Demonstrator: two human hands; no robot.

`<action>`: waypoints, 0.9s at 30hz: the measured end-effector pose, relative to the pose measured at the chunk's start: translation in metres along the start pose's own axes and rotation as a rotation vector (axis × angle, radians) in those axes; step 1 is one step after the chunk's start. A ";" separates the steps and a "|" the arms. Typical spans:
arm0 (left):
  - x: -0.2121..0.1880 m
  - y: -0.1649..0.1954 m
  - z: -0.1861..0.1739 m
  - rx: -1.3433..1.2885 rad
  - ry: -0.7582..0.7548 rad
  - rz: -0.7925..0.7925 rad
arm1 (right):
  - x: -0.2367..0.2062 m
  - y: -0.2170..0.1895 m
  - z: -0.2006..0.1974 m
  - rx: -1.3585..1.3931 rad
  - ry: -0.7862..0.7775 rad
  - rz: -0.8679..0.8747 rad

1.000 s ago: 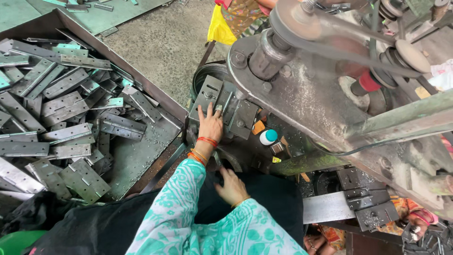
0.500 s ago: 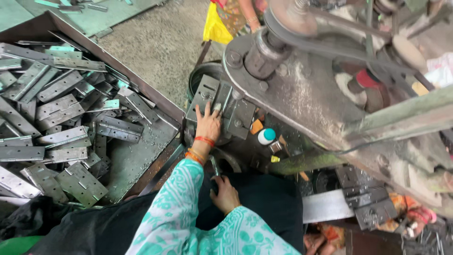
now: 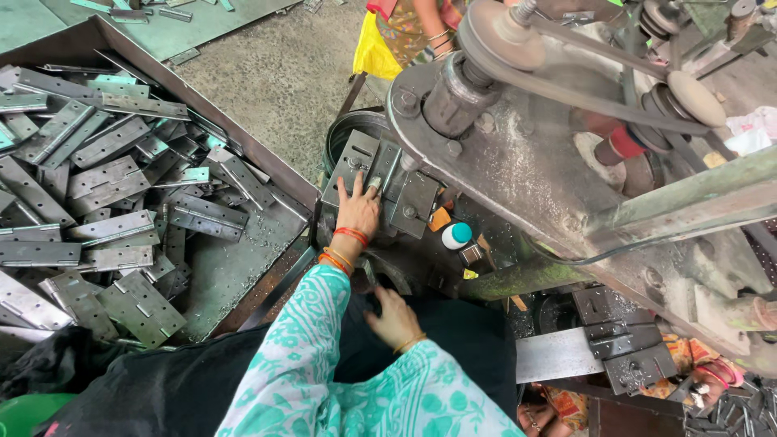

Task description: The person sits at a treadle-operated press machine, picks metal hinge-plate parts one at a time from a large bin, places each part under the press die, and works the treadle lever to punch the part, dropping finished pieces aside. The cycle repeats continuously across the episode.

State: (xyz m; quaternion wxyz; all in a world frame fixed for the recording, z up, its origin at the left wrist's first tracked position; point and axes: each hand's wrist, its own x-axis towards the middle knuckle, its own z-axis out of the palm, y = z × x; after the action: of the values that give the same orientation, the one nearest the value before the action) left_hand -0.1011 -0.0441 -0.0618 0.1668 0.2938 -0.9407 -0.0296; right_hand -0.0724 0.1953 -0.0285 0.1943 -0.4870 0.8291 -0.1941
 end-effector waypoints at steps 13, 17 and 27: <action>0.035 -0.002 -0.010 0.034 -0.075 -0.020 | -0.030 -0.003 0.048 0.056 0.090 0.094; 0.034 -0.002 -0.009 0.037 -0.063 -0.024 | -0.026 -0.004 0.044 0.046 0.040 0.110; 0.020 0.001 -0.016 0.129 -0.128 0.031 | 0.010 -0.010 -0.019 -0.052 -0.164 0.082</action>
State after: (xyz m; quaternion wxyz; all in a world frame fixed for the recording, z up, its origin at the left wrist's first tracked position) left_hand -0.1116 -0.0541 -0.0409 0.0872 0.2869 -0.9539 0.0150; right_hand -0.0795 0.1849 -0.0088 0.2567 -0.4720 0.8343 -0.1237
